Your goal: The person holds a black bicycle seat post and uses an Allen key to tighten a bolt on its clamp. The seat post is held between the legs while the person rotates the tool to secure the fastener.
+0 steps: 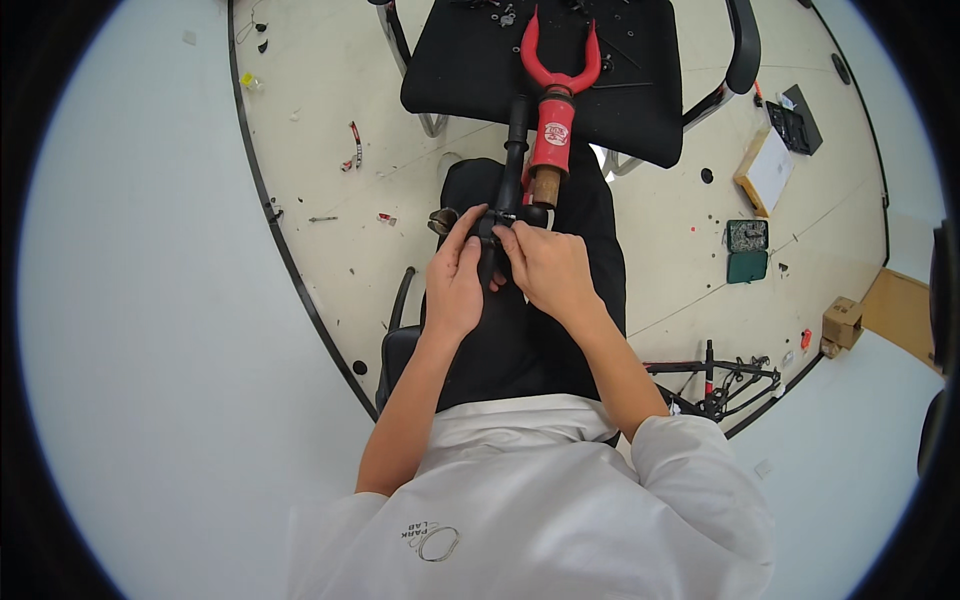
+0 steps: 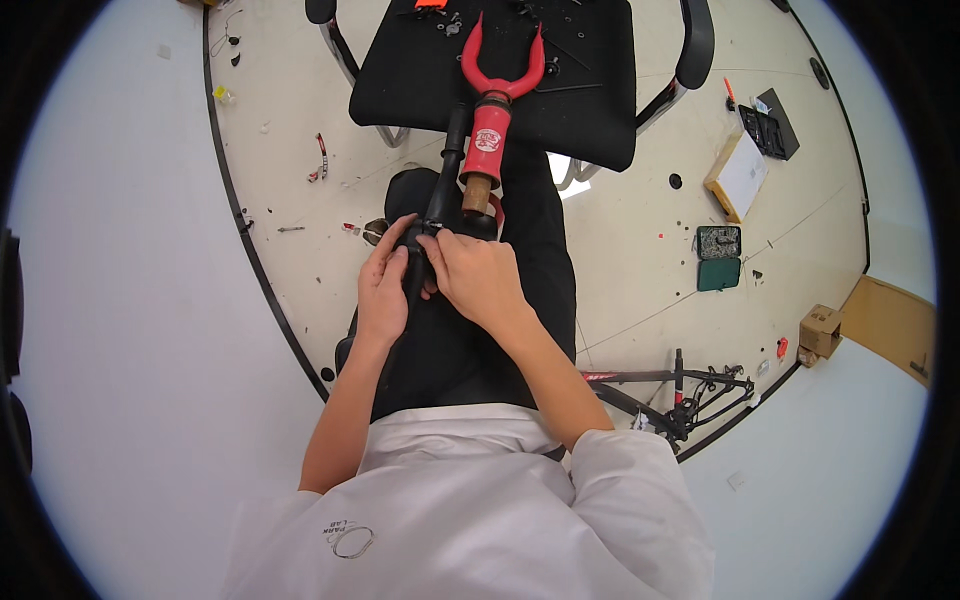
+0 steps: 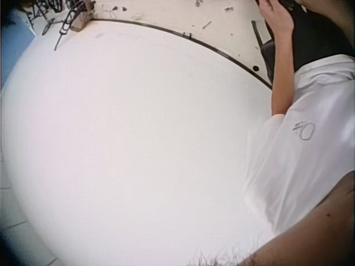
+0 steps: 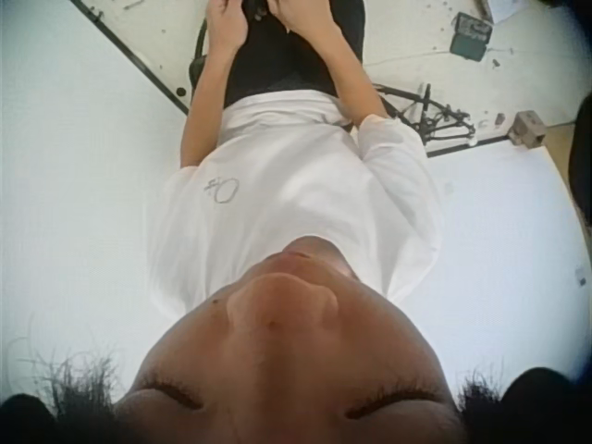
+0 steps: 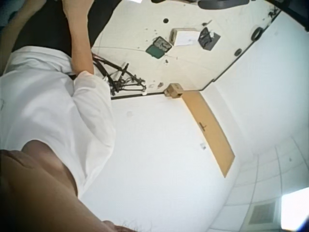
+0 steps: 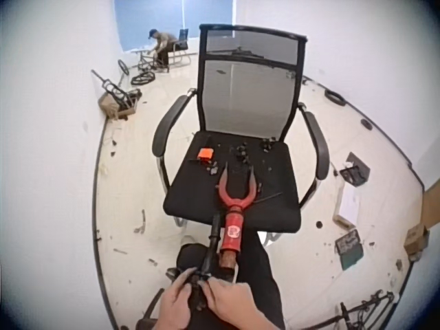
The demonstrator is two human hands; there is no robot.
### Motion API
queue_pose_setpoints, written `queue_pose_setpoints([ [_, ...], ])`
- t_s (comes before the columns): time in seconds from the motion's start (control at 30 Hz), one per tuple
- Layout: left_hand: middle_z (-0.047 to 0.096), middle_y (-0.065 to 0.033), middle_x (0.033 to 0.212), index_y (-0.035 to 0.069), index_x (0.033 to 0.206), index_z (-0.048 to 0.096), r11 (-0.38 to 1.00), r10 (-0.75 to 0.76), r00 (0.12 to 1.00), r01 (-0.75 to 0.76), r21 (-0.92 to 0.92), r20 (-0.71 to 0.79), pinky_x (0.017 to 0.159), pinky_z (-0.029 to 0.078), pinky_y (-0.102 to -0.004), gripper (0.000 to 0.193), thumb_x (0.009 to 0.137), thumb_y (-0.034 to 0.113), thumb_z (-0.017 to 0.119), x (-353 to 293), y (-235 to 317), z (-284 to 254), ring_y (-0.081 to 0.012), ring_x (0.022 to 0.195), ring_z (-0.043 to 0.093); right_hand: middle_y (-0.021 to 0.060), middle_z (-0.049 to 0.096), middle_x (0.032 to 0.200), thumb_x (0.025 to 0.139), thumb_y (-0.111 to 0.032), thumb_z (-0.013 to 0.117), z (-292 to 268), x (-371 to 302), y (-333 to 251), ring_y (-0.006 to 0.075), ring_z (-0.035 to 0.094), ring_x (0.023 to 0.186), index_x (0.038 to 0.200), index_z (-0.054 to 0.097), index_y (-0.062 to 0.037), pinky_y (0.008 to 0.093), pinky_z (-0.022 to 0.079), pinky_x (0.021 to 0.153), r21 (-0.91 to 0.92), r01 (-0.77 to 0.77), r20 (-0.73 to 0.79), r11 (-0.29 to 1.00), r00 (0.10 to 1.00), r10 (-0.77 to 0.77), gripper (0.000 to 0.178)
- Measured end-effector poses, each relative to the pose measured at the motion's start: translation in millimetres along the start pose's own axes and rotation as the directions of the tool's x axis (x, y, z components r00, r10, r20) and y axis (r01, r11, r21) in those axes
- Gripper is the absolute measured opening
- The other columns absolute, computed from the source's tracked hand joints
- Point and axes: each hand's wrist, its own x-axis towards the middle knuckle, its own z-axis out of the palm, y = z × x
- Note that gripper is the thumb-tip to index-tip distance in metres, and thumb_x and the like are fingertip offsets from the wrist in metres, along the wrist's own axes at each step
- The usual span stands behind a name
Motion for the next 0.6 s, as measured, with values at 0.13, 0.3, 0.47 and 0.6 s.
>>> queue_pose_setpoints([
  [0.13,0.062,-0.0066,0.081,0.003,0.137,0.05,1.0,-0.008,1.0,0.009,0.022,-0.011,0.058,0.049,-0.0246,0.04,0.1,0.009,0.036,-1.4,-1.5,3.0,-0.011,0.062,0.058,0.0102,0.059,0.064,0.089,-0.019,0.065,-20.3,-1.3,0.3,0.0259,0.062,0.057,0.089,0.062,-0.0024,0.0346,0.046,0.05,0.14,-0.109,-0.007,0.984,0.994,0.111,0.017],
  [0.3,0.062,-0.0065,0.084,0.003,0.136,0.049,1.0,0.018,1.0,-0.018,0.015,0.002,0.058,0.049,-0.0243,0.039,0.101,0.01,0.036,1.0,-5.2,0.6,-0.0112,0.061,0.058,0.0067,0.06,0.076,0.082,-0.009,0.07,-34.9,-10.0,-1.7,0.0134,0.057,0.055,0.103,0.062,-0.0012,0.0245,0.044,0.052,0.423,-0.117,0.034,0.899,0.993,0.113,0.023],
  [0.47,0.061,-0.0037,0.077,0.004,0.133,0.053,0.999,0.044,0.999,-0.045,-0.016,-0.031,0.056,0.048,-0.0238,0.036,0.101,0.012,0.038,1.7,-8.9,3.2,-0.0086,0.06,0.057,0.0099,0.062,0.081,0.084,-0.005,0.068,-17.4,-7.7,2.6,0.0265,0.063,0.061,0.092,0.059,-0.0025,0.0323,0.049,0.055,0.295,0.087,-0.054,0.951,0.996,-0.075,0.012],
  [0.6,0.061,-0.004,0.077,0.003,0.134,0.052,0.998,0.056,0.998,-0.056,-0.016,-0.041,0.055,0.047,-0.0237,0.036,0.102,0.013,0.039,3.5,-9.6,1.8,-0.0088,0.058,0.056,0.0102,0.062,0.076,0.087,-0.01,0.065,-5.4,-5.5,1.9,0.0288,0.063,0.062,0.087,0.059,-0.0032,0.0347,0.048,0.053,0.147,0.107,-0.073,0.983,0.993,-0.097,0.009],
])
